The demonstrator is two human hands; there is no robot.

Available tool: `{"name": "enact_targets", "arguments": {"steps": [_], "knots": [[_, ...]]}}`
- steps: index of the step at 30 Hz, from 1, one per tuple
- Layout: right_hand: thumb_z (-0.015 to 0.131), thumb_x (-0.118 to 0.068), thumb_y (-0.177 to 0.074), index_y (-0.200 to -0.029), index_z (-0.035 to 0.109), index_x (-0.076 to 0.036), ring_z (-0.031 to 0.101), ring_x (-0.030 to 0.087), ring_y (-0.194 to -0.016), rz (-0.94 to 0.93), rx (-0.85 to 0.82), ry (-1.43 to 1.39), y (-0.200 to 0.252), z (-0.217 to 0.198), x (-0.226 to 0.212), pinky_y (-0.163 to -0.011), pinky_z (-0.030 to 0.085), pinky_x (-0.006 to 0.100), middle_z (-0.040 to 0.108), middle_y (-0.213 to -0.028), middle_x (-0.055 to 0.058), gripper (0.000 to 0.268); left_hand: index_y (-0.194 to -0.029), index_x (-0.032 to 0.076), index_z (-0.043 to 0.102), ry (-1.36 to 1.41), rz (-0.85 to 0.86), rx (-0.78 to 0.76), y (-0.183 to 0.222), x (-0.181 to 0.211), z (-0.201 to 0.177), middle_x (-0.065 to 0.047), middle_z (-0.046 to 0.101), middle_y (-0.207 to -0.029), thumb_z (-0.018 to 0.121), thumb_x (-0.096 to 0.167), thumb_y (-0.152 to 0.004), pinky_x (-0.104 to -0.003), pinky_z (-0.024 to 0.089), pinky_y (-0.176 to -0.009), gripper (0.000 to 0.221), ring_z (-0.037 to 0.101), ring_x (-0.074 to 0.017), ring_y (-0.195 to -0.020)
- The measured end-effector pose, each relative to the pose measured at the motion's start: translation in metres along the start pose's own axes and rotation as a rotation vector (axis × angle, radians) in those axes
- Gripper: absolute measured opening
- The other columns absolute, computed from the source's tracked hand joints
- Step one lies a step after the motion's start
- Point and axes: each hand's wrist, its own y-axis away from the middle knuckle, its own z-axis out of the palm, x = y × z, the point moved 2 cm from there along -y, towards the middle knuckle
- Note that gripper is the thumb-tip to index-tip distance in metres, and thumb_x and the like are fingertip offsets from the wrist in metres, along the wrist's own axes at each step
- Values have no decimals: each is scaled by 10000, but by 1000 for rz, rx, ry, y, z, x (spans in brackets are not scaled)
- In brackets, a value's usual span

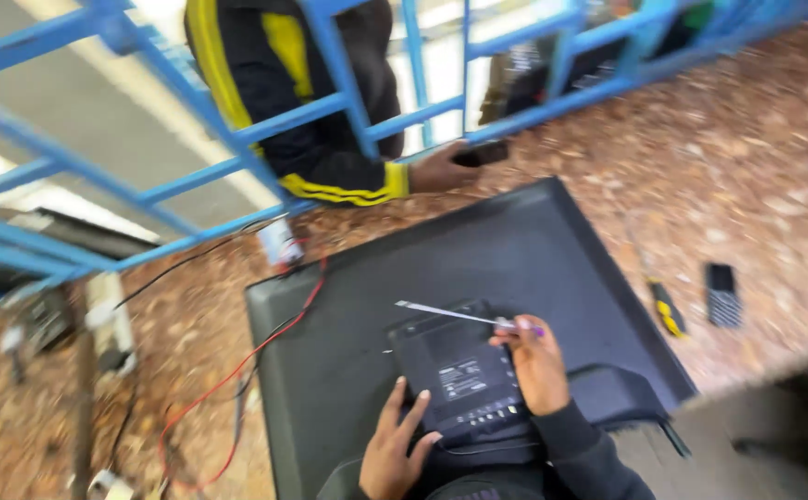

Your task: Aligning and securing the back panel of a television using a screwdriver.

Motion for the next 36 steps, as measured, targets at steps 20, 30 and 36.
{"name": "enact_targets", "arguments": {"steps": [20,30,36], "knots": [[631,-223,-1066,-1148,583,-40,697,296,-829,-49,-110,140,-13,-5,2,-925,574,426,715,-1003,226,206,-1546,133,420,240,-119,-168,1,6,-12,-195,210,-1665,622,261,-1032,-496,523,-1006,567,518,-390,-1357],[693,-230,-1028,-1143,613,-53,706,318,-789,-60,-76,160,-34,-41,20,-886,600,419,712,-968,237,226,-1610,173,291,625,-487,-58,-9,11,27,-62,152,-1693,603,140,-932,-480,232,-1263,747,183,-254,-1580],[683,-242,-1041,-1151,646,-70,714,310,-786,-115,-127,144,-57,-79,41,-841,616,431,717,-974,248,207,-1641,145,139,501,-430,-160,-9,9,34,-94,4,-1719,610,202,-1000,-470,261,-1254,797,80,-300,-1597]]}}
